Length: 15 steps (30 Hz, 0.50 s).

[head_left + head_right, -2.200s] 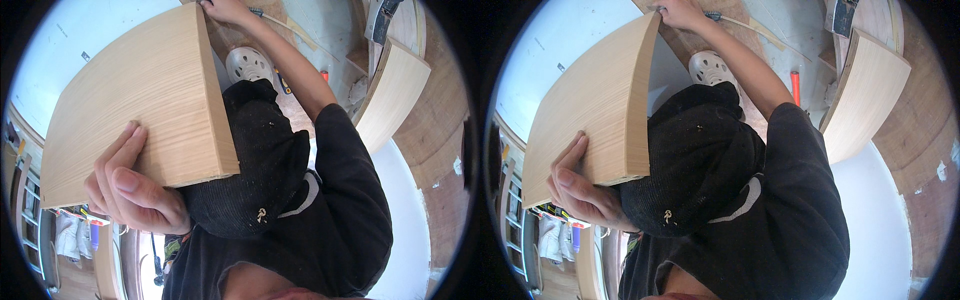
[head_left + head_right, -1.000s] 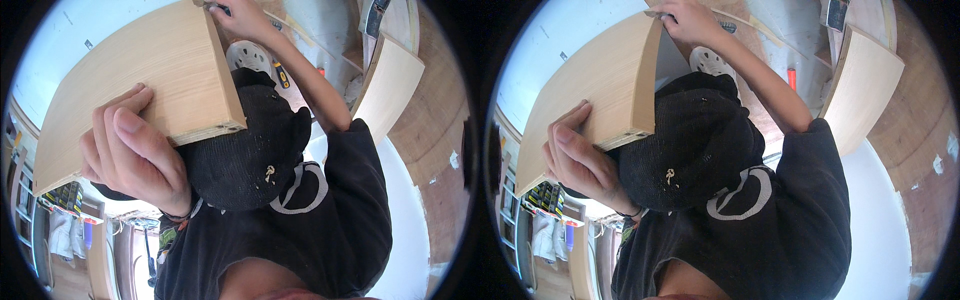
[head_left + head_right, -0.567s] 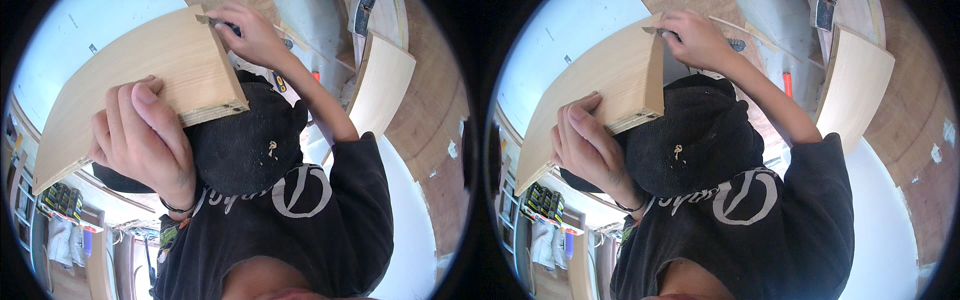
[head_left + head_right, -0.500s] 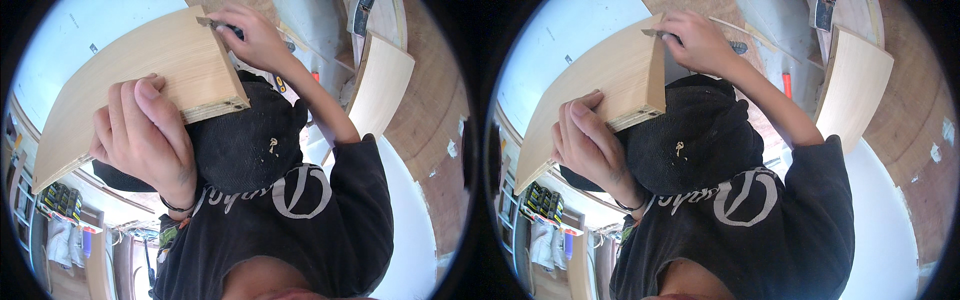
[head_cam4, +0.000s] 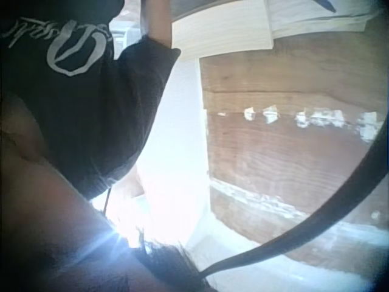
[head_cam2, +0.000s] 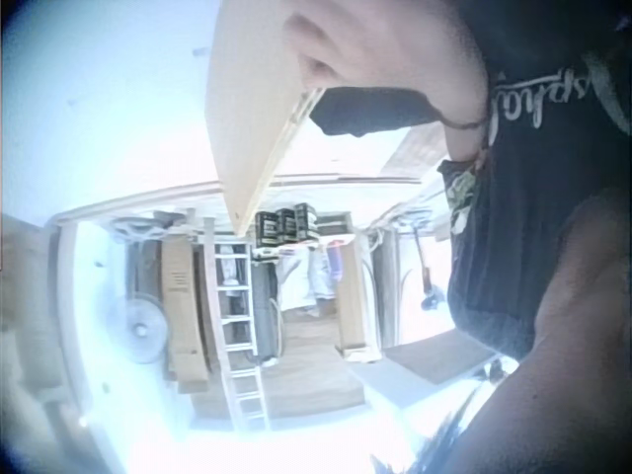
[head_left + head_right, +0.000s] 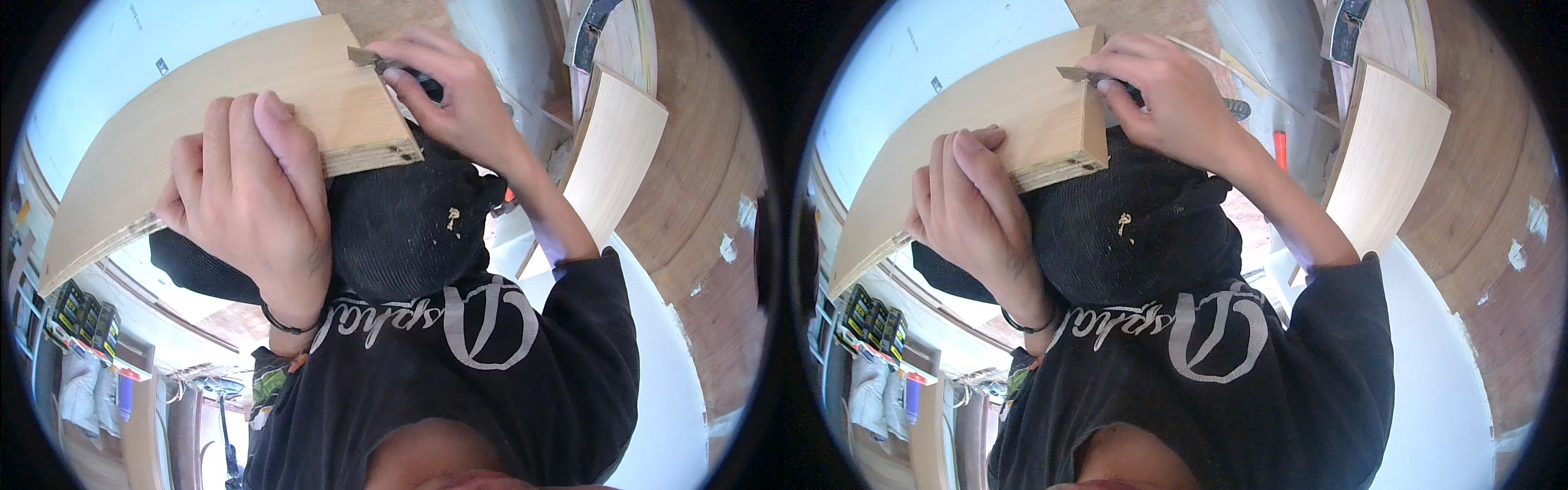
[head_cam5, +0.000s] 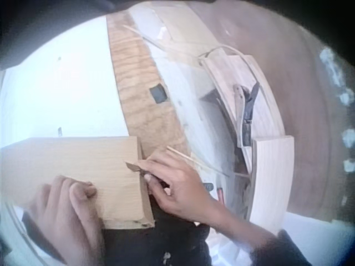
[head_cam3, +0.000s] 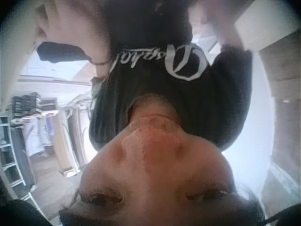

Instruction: The person holds a curved wooden board and uses a metal file to smooth its edges. They switch to a utility knife to scrape and refine the edge, then return to filing. The process repeats with alternating tools to shape the wood.

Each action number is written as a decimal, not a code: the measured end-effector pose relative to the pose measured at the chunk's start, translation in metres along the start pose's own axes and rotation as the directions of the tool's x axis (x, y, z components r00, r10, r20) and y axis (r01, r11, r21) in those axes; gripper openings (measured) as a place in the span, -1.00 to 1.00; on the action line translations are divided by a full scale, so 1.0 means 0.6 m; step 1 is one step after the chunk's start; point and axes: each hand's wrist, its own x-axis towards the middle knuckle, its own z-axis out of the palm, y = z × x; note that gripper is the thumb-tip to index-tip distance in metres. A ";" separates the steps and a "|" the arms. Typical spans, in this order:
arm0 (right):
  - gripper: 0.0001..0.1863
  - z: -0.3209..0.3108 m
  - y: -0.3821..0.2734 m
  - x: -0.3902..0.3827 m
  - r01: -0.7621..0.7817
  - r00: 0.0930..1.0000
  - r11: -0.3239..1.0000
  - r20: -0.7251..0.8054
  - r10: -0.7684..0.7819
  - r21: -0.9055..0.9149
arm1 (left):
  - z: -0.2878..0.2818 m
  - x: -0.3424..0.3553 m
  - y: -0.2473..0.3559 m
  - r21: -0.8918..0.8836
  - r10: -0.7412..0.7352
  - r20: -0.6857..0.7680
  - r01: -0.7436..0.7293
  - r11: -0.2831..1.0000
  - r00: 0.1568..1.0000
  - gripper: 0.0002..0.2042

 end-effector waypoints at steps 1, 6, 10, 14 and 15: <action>-0.75 -0.005 -0.005 -0.001 -0.002 1.000 1.000 0.008 0.002 0.005 | -0.001 -0.001 0.000 0.002 -0.002 0.008 0.002 1.000 1.000 -0.86; -0.73 -0.020 -0.025 -0.002 -0.024 0.996 0.999 0.080 0.026 -0.021 | 0.000 -0.001 0.000 0.003 -0.007 -0.017 0.007 1.000 1.000 -0.74; -0.73 -0.024 -0.034 0.001 0.016 0.998 0.998 0.068 -0.013 -0.054 | 0.002 -0.001 0.001 -0.022 -0.011 -0.042 0.010 1.000 0.999 -0.75; -0.71 -0.042 -0.055 -0.005 -0.064 0.990 0.997 0.127 0.057 0.052 | -0.001 -0.003 0.003 0.000 -0.039 -0.011 0.039 0.999 0.999 -0.75; -0.71 -0.047 -0.061 -0.007 -0.054 0.991 0.997 0.124 0.047 0.054 | -0.001 -0.002 0.003 -0.002 -0.037 -0.008 0.037 0.999 0.999 -0.75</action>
